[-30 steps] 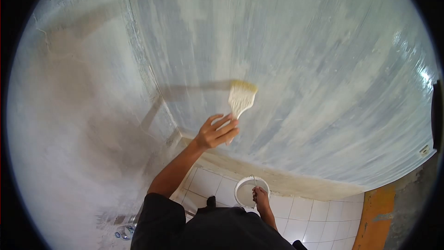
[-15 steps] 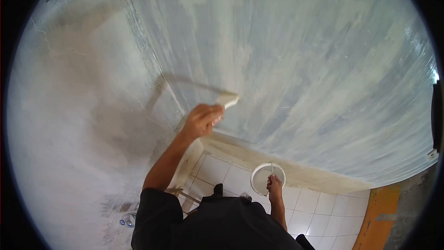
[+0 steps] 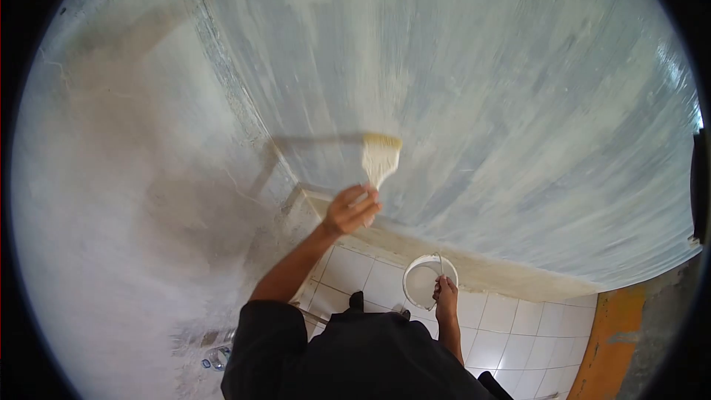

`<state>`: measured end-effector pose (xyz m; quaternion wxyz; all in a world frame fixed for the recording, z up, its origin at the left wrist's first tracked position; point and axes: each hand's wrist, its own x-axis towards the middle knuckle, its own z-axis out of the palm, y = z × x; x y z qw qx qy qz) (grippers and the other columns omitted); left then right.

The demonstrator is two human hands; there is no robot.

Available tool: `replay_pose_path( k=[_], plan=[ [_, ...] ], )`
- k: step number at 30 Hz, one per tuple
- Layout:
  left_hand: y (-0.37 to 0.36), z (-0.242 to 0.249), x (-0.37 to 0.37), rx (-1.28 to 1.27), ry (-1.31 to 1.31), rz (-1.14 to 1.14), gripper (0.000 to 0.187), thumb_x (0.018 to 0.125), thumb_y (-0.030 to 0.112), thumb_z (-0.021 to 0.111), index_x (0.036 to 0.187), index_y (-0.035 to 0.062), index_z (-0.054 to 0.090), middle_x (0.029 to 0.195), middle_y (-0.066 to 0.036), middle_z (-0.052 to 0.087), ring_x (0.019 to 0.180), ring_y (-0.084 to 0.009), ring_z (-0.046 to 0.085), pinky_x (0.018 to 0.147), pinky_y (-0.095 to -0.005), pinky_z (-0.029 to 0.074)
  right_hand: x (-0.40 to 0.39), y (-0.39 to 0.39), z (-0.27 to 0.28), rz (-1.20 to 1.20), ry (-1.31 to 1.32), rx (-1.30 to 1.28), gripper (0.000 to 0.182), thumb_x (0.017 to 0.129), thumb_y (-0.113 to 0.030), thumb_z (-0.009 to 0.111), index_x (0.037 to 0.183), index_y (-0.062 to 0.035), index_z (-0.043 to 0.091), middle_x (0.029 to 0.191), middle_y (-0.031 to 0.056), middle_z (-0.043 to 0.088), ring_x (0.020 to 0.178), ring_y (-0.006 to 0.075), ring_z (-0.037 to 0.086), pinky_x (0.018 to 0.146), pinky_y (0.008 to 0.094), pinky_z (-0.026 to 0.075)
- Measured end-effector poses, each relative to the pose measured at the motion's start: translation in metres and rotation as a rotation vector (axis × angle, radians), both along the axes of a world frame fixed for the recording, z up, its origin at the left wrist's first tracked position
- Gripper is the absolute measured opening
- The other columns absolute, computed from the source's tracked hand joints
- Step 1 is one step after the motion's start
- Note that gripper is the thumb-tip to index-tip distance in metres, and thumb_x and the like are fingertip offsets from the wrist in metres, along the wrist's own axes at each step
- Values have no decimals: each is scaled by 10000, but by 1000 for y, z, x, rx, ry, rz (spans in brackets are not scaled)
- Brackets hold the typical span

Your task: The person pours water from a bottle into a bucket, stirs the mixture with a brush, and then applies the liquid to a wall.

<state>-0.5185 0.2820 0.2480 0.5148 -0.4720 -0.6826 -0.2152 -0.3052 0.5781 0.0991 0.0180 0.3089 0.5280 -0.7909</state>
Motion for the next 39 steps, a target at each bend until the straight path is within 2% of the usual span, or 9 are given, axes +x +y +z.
replay_pose_path(
  k=[5, 7, 9, 16, 22, 25, 34, 38, 39],
  plan=[
    [2, -89, 41, -89, -251, 55, 203, 799, 62, 725, 997, 95, 699, 1173, -62, 674, 1118, -233, 643, 916, -399, 526, -4, 4, 13, 4, 10, 16, 241, 1020, -270, 523, 877, -87, 588, 657, -47, 453, 495, 28, 336, 435, 194, 248],
    [-1, -103, 52, -131, -381, 100, 209, 800, 36, 700, 1004, 84, 694, 1174, -69, 675, 1108, -231, 647, 900, -386, 517, -6, 5, 24, 27, 21, 18, 246, 1020, -274, 521, 873, -87, 588, 658, -49, 449, 502, 27, 330, 440, 196, 244],
    [-1, -108, 60, -43, -540, 91, 220, 806, 16, 671, 1019, 72, 689, 1145, -79, 687, 1072, -232, 659, 878, -377, 512, -8, 4, 30, 46, 31, 37, 250, 1020, -276, 518, 873, -86, 588, 650, -52, 439, 507, 26, 326, 446, 199, 237],
    [37, -65, 93, 301, -937, -13, 213, 816, -9, 656, 1024, 26, 679, 1021, -121, 713, 931, -296, 686, 823, -368, 520, -11, 1, 35, 53, 54, 63, 248, 1023, -272, 512, 887, -79, 587, 631, -64, 394, 522, 23, 306, 457, 207, 218],
    [68, -45, 107, 421, -1179, -163, 159, 847, 17, 671, 1005, 1, 666, 961, -148, 708, 872, -308, 688, 761, -332, 534, -19, -10, 64, 136, 155, 51, 233, 1032, -268, 497, 954, -64, 577, 641, -74, 370, 522, 21, 285, 463, 214, 210],
    [73, -44, 106, 386, -1168, -156, 164, 835, 25, 686, 997, 10, 666, 937, -135, 708, 854, -296, 683, 765, -336, 528, -21, -12, 84, 186, 181, -21, 231, 1044, -262, 471, 987, -60, 567, 657, -73, 365, 518, 24, 262, 465, 214, 208],
    [112, -55, 108, 12, -1059, -118, 132, 832, 80, 695, 952, 27, 677, 915, -113, 710, 814, -302, 670, 794, -378, 491, -16, -17, 105, 263, 219, -228, 247, 1059, -274, 434, 1029, -71, 572, 682, -58, 368, 549, 35, 263, 484, 217, 224],
    [119, -69, 101, -124, -1055, -127, 123, 879, 130, 640, 944, 28, 663, 827, -117, 693, 739, -304, 662, 803, -406, 463, -19, -20, 116, 298, 246, -265, 259, 1056, -290, 438, 1046, -77, 586, 697, -54, 380, 555, 42, 250, 483, 221, 212],
    [120, -74, 100, -116, -1069, -143, 137, 859, 131, 641, 948, 29, 657, 783, -128, 680, 723, -313, 653, 823, -411, 458, -18, -19, 118, 310, 251, -266, 262, 1056, -294, 439, 1050, -78, 587, 702, -53, 381, 557, 43, 248, 485, 221, 212]
  ],
)
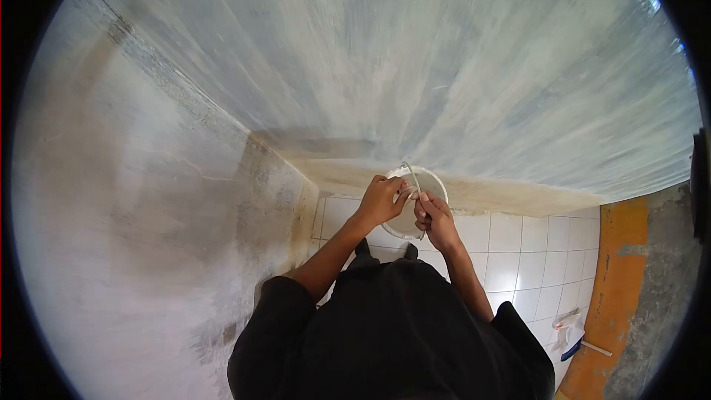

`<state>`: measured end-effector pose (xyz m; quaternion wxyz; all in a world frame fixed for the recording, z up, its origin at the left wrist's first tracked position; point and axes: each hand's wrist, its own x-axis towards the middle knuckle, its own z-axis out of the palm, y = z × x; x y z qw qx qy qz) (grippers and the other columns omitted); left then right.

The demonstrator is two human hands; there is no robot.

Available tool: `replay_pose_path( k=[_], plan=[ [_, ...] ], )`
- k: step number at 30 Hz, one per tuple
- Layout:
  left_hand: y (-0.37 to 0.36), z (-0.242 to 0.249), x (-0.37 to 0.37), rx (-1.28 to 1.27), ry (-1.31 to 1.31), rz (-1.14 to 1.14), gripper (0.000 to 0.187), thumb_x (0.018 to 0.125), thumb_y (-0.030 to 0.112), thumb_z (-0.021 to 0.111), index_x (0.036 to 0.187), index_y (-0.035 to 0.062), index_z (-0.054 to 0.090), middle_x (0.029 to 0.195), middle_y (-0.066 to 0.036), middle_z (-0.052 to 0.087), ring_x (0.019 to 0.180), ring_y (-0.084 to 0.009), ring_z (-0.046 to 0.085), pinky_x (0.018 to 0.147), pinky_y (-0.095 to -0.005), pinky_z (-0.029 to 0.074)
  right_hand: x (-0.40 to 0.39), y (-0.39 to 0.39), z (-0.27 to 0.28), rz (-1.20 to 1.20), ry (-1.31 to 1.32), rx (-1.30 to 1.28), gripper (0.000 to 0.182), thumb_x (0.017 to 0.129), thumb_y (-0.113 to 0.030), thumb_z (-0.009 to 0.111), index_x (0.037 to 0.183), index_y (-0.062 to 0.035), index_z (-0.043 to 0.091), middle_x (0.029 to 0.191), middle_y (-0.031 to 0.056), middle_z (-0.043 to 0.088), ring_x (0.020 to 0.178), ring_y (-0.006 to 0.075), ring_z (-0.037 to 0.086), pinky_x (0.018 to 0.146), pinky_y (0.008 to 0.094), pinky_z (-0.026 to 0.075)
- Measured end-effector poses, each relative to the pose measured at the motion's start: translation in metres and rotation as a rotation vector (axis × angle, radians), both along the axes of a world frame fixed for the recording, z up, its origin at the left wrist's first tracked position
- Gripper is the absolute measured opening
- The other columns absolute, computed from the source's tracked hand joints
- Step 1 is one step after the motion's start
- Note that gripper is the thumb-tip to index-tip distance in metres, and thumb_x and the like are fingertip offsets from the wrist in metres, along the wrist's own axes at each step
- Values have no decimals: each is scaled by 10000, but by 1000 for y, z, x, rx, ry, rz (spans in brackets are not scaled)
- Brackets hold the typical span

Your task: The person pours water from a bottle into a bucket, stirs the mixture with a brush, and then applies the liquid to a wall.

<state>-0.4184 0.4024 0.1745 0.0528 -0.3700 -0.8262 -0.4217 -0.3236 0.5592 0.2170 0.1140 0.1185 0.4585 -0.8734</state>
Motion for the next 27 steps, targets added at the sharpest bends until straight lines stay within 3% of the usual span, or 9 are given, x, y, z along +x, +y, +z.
replay_pose_path(
  k=[12, 24, 27],
  plan=[
    [1, 9, -5, -81, 6, 20, 182, 793, 122, 696, 944, 26, 662, 828, -121, 688, 783, -298, 662, 908, -409, 437, -4, 1, 21, 26, 22, -74, 644, 1023, -606, 281, 1103, -37, 572, 689, -41, 358, 555, 53, 248, 485, 204, 215],
    [0, 13, -1, -97, 30, 15, 188, 799, 109, 696, 963, 21, 671, 843, -113, 697, 794, -271, 663, 900, -418, 422, -3, 5, 21, 34, 31, -100, 742, 993, -673, 236, 1129, -24, 570, 688, -43, 355, 546, 56, 251, 476, 206, 218],
    [-2, 19, -2, -62, -26, 25, 184, 803, 100, 697, 965, 18, 674, 865, -115, 708, 796, -269, 674, 900, -404, 420, -3, 4, 18, -5, 4, -107, 675, 1015, -626, 269, 1129, -33, 568, 691, -48, 355, 546, 51, 249, 474, 207, 218]
  ],
)
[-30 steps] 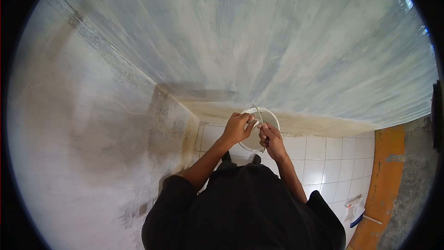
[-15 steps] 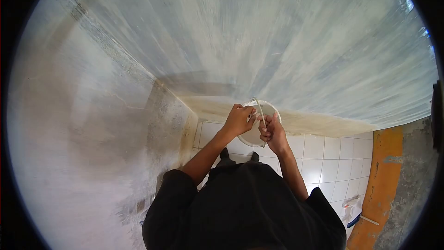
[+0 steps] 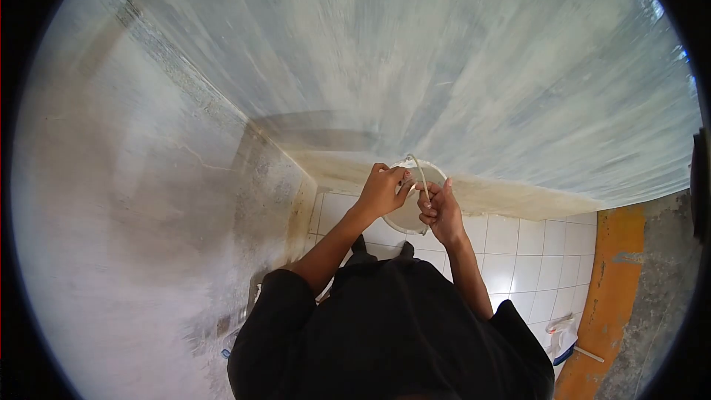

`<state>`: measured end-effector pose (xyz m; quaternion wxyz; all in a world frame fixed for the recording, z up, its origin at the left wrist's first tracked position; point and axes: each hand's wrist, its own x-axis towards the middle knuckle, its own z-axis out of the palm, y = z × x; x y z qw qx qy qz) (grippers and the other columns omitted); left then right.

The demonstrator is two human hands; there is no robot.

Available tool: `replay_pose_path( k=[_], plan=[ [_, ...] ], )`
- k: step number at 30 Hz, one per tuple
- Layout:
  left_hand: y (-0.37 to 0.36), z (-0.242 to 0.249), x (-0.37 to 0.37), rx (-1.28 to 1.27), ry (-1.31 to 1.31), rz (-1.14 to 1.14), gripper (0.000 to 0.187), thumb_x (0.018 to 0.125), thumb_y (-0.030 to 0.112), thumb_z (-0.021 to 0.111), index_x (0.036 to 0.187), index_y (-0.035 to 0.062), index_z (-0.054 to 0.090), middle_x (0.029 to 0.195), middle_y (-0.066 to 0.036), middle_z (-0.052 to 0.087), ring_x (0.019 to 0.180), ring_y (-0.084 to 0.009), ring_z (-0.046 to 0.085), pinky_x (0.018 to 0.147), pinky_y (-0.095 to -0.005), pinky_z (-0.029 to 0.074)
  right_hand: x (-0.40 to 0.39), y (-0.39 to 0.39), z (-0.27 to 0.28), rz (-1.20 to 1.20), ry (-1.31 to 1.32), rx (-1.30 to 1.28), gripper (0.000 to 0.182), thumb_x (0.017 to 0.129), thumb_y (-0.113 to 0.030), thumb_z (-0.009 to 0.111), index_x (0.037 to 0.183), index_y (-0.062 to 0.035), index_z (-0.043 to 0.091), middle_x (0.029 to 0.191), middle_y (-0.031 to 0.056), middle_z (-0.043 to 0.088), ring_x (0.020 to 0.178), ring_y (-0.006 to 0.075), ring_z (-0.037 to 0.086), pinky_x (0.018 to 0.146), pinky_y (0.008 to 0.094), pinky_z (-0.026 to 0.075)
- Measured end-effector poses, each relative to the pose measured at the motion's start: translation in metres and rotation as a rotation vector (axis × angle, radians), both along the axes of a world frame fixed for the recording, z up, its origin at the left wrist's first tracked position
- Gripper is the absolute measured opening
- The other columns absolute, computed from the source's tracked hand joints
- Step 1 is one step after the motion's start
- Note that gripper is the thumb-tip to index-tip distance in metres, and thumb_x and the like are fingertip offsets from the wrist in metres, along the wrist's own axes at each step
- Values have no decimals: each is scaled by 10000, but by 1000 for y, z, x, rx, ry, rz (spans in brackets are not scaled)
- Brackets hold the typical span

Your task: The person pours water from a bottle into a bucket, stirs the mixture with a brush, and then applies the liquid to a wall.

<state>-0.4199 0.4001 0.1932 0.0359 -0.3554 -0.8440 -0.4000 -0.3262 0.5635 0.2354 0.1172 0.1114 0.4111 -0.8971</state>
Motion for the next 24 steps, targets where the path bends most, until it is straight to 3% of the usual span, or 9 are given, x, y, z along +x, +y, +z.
replay_pose_path(
  k=[6, 7, 9, 13, 16, 19, 22, 24],
  plan=[
    [-14, 45, 12, 180, -31, 161, 161, 832, 48, 671, 988, 9, 676, 922, -171, 707, 783, -316, 690, 814, -401, 506, 2, -3, -1, -11, -5, 70, 291, 1050, -320, 466, 1097, -54, 572, 703, -56, 371, 567, 34, 259, 485, 200, 223],
    [-18, 36, 14, 279, -143, 212, 153, 873, 54, 669, 1013, -5, 672, 917, -169, 705, 805, -269, 714, 734, -358, 556, 2, -3, 0, -31, -9, 54, 258, 1047, -294, 476, 1091, -58, 572, 702, -59, 369, 565, 30, 257, 482, 199, 218],
    [-30, 37, 26, 348, -314, 310, 164, 894, 78, 674, 1025, -20, 667, 914, -156, 708, 816, -221, 718, 721, -314, 563, 6, -7, 1, -65, -25, 20, 194, 1040, -241, 496, 1079, -66, 571, 699, -65, 367, 561, 21, 253, 477, 196, 208],
    [-75, 3, 47, 338, -441, 441, 227, 906, 158, 691, 1006, -43, 663, 860, -143, 712, 766, -180, 714, 658, -288, 560, 7, -11, -8, -145, -31, 91, 198, 1045, -252, 486, 1066, -75, 571, 683, -77, 352, 551, 17, 240, 472, 202, 201],
    [-102, -5, 63, 513, -939, 485, 222, 907, 152, 678, 1021, -38, 673, 871, -124, 719, 759, -167, 711, 664, -270, 553, 10, -11, -7, -144, -56, 128, 202, 1045, -253, 486, 1069, -71, 570, 682, -75, 351, 547, 18, 237, 473, 204, 201],
    [-124, -1, 72, 303, -1123, 375, 228, 940, 195, 630, 977, -26, 668, 799, -62, 686, 691, -123, 662, 617, -263, 517, 10, -8, -11, -112, -87, 112, 202, 1044, -251, 489, 1073, -67, 568, 680, -73, 348, 546, 18, 237, 474, 204, 201],
    [-135, -7, 73, 34, -1174, 12, 284, 988, 253, 555, 961, -15, 646, 775, -26, 627, 674, -96, 586, 623, -241, 465, 9, -5, -13, -61, -114, 94, 201, 1042, -250, 494, 1078, -65, 566, 675, -71, 354, 543, 19, 240, 474, 205, 203],
    [-130, -14, 81, 144, -1236, 91, 271, 992, 253, 538, 941, 4, 632, 739, -6, 580, 641, -79, 515, 593, -241, 426, 9, -1, -17, -31, -118, 105, 201, 1041, -251, 497, 1077, -67, 570, 673, -70, 362, 542, 19, 245, 475, 204, 204]
  ],
)
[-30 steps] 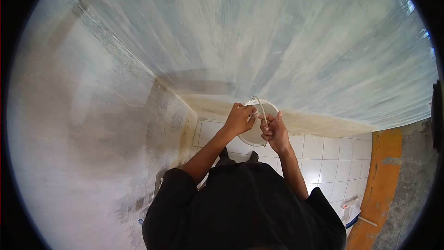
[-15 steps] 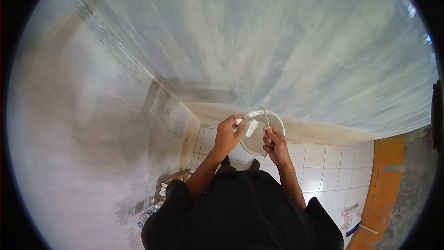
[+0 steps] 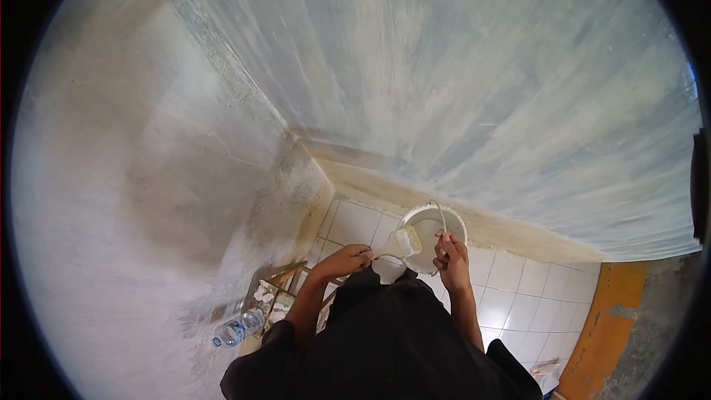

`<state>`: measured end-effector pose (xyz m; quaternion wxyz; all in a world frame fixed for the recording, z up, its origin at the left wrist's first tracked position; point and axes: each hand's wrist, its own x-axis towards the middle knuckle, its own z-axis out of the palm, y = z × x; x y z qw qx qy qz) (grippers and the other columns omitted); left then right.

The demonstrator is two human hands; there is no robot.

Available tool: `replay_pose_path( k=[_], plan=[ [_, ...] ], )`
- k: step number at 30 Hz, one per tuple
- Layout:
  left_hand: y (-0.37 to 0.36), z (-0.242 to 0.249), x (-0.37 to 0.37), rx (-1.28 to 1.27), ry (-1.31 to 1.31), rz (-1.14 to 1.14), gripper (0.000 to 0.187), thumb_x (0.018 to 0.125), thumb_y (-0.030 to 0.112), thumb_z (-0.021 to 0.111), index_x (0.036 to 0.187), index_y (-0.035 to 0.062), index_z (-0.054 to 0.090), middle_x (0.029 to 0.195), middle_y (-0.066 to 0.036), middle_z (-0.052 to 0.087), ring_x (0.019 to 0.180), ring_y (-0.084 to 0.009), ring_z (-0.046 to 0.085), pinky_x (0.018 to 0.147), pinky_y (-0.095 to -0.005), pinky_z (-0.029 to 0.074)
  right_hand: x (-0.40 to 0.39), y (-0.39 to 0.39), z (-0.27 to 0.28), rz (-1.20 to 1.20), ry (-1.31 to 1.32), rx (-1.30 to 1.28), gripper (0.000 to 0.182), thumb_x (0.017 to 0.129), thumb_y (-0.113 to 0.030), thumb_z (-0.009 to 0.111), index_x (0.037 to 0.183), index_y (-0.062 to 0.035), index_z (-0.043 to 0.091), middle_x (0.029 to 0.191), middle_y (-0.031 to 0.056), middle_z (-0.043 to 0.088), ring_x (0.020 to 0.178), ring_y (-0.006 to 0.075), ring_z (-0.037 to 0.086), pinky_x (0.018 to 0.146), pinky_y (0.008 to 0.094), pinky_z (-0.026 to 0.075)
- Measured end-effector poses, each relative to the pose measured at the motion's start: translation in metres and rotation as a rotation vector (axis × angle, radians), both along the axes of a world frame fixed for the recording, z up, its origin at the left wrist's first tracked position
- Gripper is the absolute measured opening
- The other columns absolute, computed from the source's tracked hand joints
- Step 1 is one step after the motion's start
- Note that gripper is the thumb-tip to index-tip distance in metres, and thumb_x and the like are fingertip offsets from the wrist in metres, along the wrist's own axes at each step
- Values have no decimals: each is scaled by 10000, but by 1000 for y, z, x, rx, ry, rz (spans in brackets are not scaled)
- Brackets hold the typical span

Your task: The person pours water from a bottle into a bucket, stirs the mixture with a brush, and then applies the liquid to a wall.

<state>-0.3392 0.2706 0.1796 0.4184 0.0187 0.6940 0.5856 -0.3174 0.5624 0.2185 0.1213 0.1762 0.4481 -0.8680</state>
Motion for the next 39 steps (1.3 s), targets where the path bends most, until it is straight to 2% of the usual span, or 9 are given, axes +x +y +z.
replay_pose_path(
  k=[7, 13, 16, 19, 23, 30, 33, 35, 39],
  plan=[
    [6, 20, -14, -39, 328, 423, 307, 994, 280, 560, 918, -6, 638, 715, -7, 564, 677, -72, 503, 619, -247, 411, 2, -5, -9, -59, 14, 72, 192, 1045, -253, 487, 1073, -86, 577, 683, -72, 353, 536, 21, 232, 475, 203, 194],
    [21, 31, -82, 45, 586, 767, 311, 1000, 291, 560, 1012, -11, 633, 731, -16, 558, 694, -86, 499, 647, -255, 415, 2, -6, -18, -76, 16, 96, 188, 1043, -243, 493, 1077, -84, 587, 683, -69, 371, 541, 19, 253, 472, 202, 202],
    [38, 28, -120, 58, 679, 813, 320, 1006, 288, 555, 1054, -22, 620, 758, -16, 560, 725, -97, 508, 684, -268, 434, 2, -8, -17, -81, -1, 96, 188, 1043, -243, 493, 1080, -84, 588, 686, -69, 374, 547, 18, 259, 470, 202, 201],
    [49, -24, -138, 10, 801, 836, 315, 1009, 275, 552, 1055, -29, 619, 793, -50, 598, 758, -136, 544, 728, -293, 457, 3, -13, -16, -138, -7, 117, 188, 1042, -239, 494, 1084, -81, 587, 692, -70, 377, 547, 16, 262, 466, 200, 196],
    [45, -117, -137, -149, 739, 849, 302, 988, 268, 578, 1023, -26, 638, 847, -145, 666, 799, -230, 621, 735, -341, 480, 5, -14, -21, -198, -22, 127, 203, 1040, -245, 501, 1085, -68, 588, 684, -65, 387, 538, 15, 256, 474, 195, 208],
    [28, -243, -129, -287, 478, 912, 313, 968, 272, 594, 902, -29, 645, 745, -133, 648, 694, -231, 622, 661, -372, 484, 2, -17, -19, -184, -28, 122, 193, 1044, -229, 488, 1080, -68, 588, 683, -66, 382, 536, 16, 259, 471, 196, 208],
    [30, -230, -139, -122, 282, 916, 327, 972, 265, 575, 862, -40, 612, 712, -111, 629, 596, -191, 595, 566, -341, 465, 1, -19, -15, -180, -38, 115, 189, 1041, -226, 495, 1087, -68, 588, 690, -68, 382, 543, 17, 262, 468, 198, 202],
    [41, -138, -145, 24, 257, 925, 331, 976, 260, 561, 846, -43, 590, 689, -89, 612, 527, -157, 563, 495, -310, 439, 1, -20, -15, -178, -26, 108, 189, 1040, -225, 498, 1091, -69, 590, 694, -69, 384, 548, 17, 264, 467, 199, 200],
    [55, -7, -136, 71, 303, 946, 314, 984, 244, 541, 847, -37, 572, 659, -47, 567, 471, -101, 496, 436, -264, 390, 2, -14, -26, -159, -2, 89, 189, 1041, -224, 496, 1089, -70, 594, 697, -66, 389, 551, 19, 267, 468, 200, 202]
  ],
)
